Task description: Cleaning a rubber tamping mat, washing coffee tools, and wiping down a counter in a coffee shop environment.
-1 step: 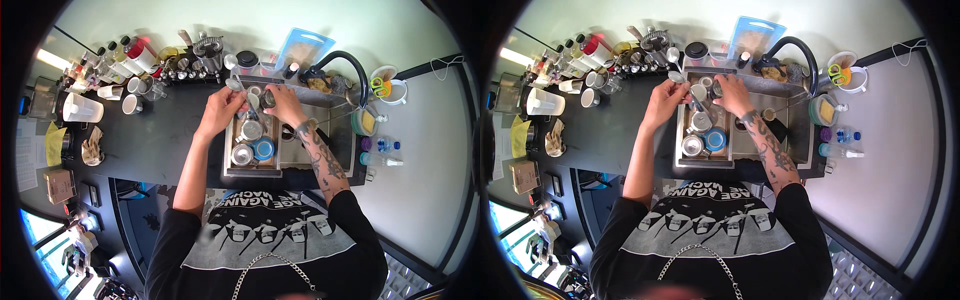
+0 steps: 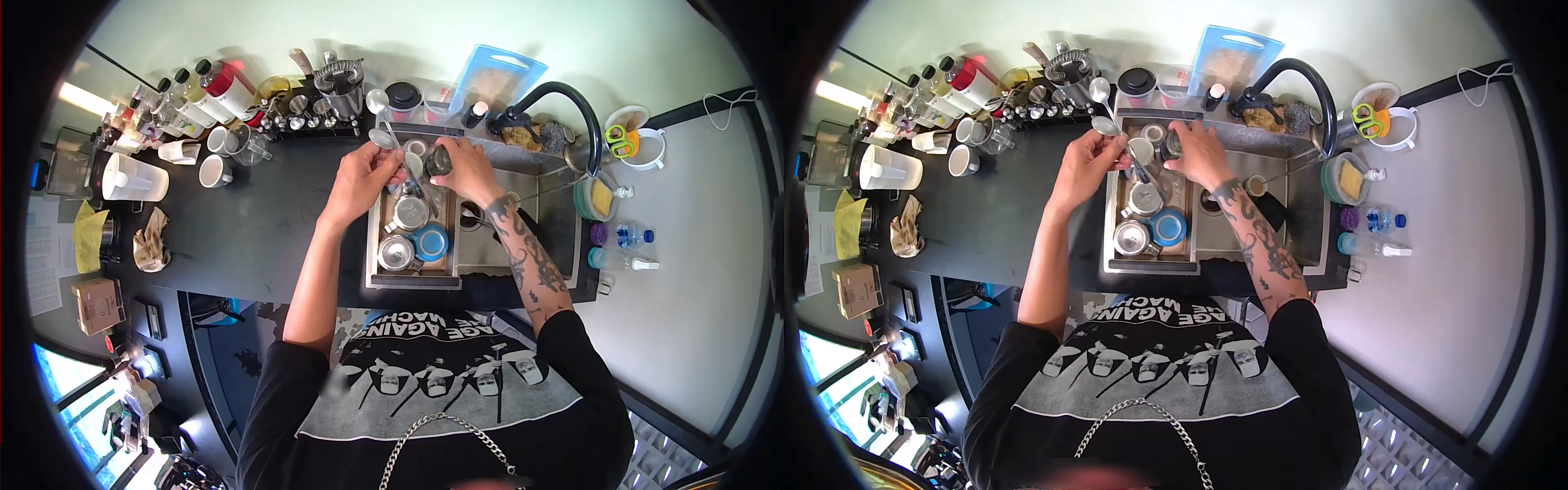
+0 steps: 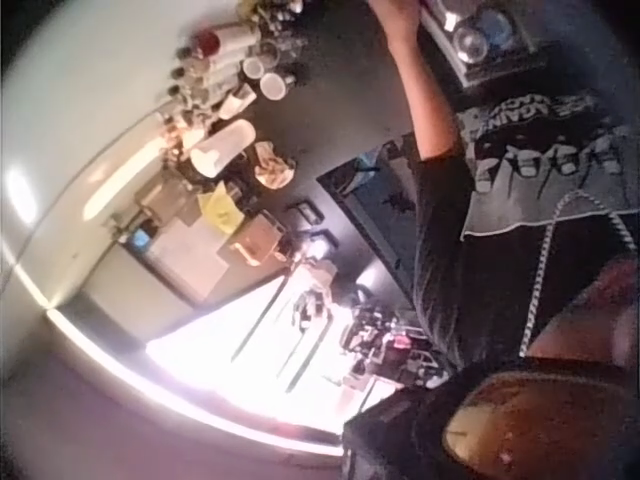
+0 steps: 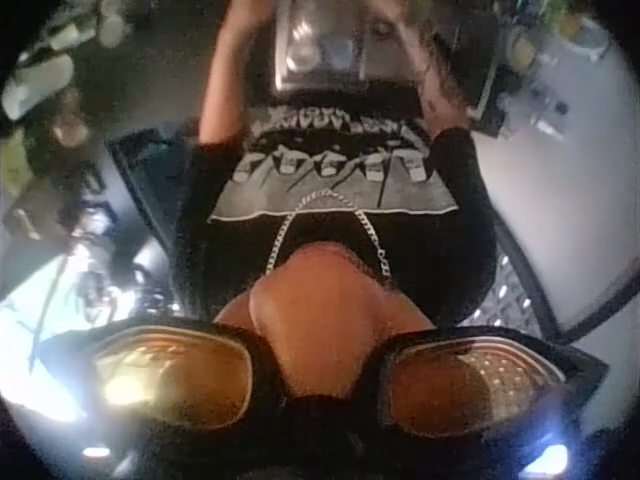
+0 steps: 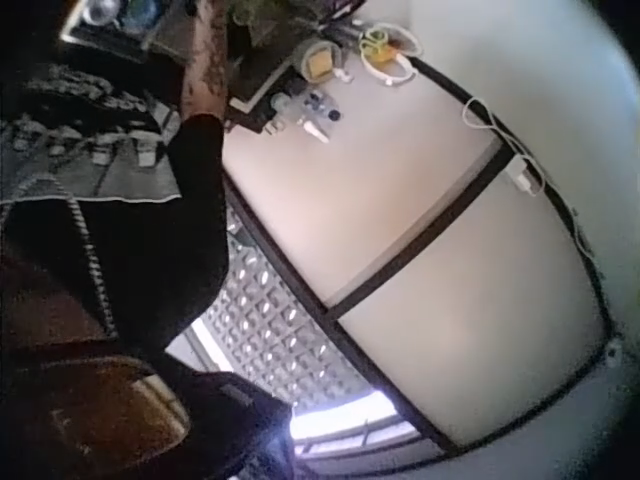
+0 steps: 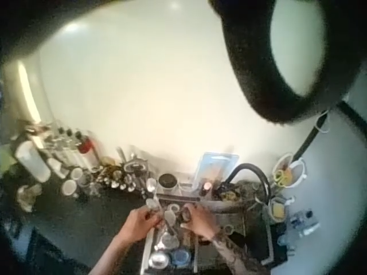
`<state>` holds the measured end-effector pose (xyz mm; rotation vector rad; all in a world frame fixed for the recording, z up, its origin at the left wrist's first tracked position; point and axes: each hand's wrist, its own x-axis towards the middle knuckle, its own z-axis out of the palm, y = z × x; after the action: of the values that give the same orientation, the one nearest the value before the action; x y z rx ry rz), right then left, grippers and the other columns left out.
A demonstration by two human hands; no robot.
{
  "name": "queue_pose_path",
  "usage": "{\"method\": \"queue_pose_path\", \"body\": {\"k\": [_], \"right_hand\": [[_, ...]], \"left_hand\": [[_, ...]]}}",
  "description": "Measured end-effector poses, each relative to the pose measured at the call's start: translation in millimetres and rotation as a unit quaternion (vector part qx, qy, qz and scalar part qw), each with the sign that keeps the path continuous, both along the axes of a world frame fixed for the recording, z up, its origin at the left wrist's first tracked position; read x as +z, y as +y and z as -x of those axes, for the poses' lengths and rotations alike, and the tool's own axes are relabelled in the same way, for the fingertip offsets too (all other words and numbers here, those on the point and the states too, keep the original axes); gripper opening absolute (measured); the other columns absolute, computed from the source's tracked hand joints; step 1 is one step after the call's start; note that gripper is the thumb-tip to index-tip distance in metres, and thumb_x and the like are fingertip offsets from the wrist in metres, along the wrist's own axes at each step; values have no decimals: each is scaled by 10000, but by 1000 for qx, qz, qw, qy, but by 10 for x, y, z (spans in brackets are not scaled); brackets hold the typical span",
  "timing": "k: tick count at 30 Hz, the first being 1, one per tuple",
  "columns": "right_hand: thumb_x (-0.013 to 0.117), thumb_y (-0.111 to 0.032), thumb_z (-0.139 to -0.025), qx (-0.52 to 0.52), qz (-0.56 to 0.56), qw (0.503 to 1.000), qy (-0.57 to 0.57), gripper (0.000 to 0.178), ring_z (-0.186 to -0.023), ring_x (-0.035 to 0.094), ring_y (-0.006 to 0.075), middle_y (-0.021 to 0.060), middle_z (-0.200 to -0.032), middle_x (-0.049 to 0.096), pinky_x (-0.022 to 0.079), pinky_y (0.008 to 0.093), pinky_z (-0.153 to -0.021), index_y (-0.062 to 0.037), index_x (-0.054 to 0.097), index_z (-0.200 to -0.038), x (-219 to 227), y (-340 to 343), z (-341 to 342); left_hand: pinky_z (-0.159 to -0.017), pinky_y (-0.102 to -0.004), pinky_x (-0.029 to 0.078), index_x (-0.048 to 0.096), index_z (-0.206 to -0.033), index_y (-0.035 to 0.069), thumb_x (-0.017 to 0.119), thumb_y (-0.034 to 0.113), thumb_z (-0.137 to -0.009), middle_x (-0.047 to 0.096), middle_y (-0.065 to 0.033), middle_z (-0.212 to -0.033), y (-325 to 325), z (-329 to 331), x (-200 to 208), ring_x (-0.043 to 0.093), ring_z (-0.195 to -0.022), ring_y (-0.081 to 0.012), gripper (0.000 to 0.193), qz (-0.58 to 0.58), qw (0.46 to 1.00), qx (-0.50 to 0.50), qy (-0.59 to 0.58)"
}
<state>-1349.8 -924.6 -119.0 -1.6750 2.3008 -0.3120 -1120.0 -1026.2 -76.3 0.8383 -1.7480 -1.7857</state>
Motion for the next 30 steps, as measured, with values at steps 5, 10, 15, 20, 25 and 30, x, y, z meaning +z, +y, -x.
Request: {"method": "queue_pose_path", "body": {"k": [5, 10, 15, 20, 25, 30], "right_hand": [[909, -516, -760, -30, -10, 999, -19, 803, -1148, 655, 449, 245, -1242, 652, 534, 511, -974, -97, 583, -1363, 53, 79, 58], [884, -549, -787, -41, -46, 998, 0, 853, -1049, 717, 452, 257, -1181, 637, 588, 525, -854, -39, 539, -1377, 99, 231, -160], [874, -527, -814, -63, 1, 998, 9, 787, -951, 733, 456, 258, -1132, 626, 603, 524, -773, -11, 524, -1294, -53, 353, -372], [841, -510, -862, -59, 3, 998, -5, 774, -965, 716, 458, 256, -1150, 593, 597, 537, -786, -22, 493, -1352, -298, 450, -389], [745, -470, -958, -20, 20, 1000, -3, 721, -1038, 676, 461, 266, -1228, 543, 588, 536, -820, -37, 448, -1453, -526, 578, -530], [666, -451, -1034, 13, 46, 999, -19, 645, -1041, 667, 444, 262, -1269, 539, 579, 521, -823, -44, 463, -1492, -576, 575, -431]], "left_hand": [[-788, -259, 596, 690, -1124, -46, 673, 217, -1083, 721, -34, -907, 9, 7, -119, 691, -842, -78, 267, 4, 1000, -29, -9], [-727, -265, 556, 696, -1016, -78, 703, 240, -1056, 767, -92, -846, 35, 36, -273, 708, -799, -87, 320, 38, 999, -29, -7], [-717, -273, 547, 706, -1021, -70, 701, 263, -1053, 766, -92, -836, 11, 66, -437, 711, -799, -93, 335, 38, 999, -11, -2], [-708, -290, 542, 711, -1010, -64, 700, 287, -1050, 768, -93, -828, -12, 96, -562, 703, -785, -101, 354, 70, 997, -8, -9], [-697, -308, 536, 712, -987, -64, 709, 298, -1041, 778, -108, -833, 24, 108, -567, 691, -762, -111, 365, 86, 996, -3, -21], [-739, -265, 527, 713, -1049, -41, 703, 283, -1060, 747, -52, -879, 22, 72, -447, 655, -826, -71, 324, 87, 992, -37, -82]]}}
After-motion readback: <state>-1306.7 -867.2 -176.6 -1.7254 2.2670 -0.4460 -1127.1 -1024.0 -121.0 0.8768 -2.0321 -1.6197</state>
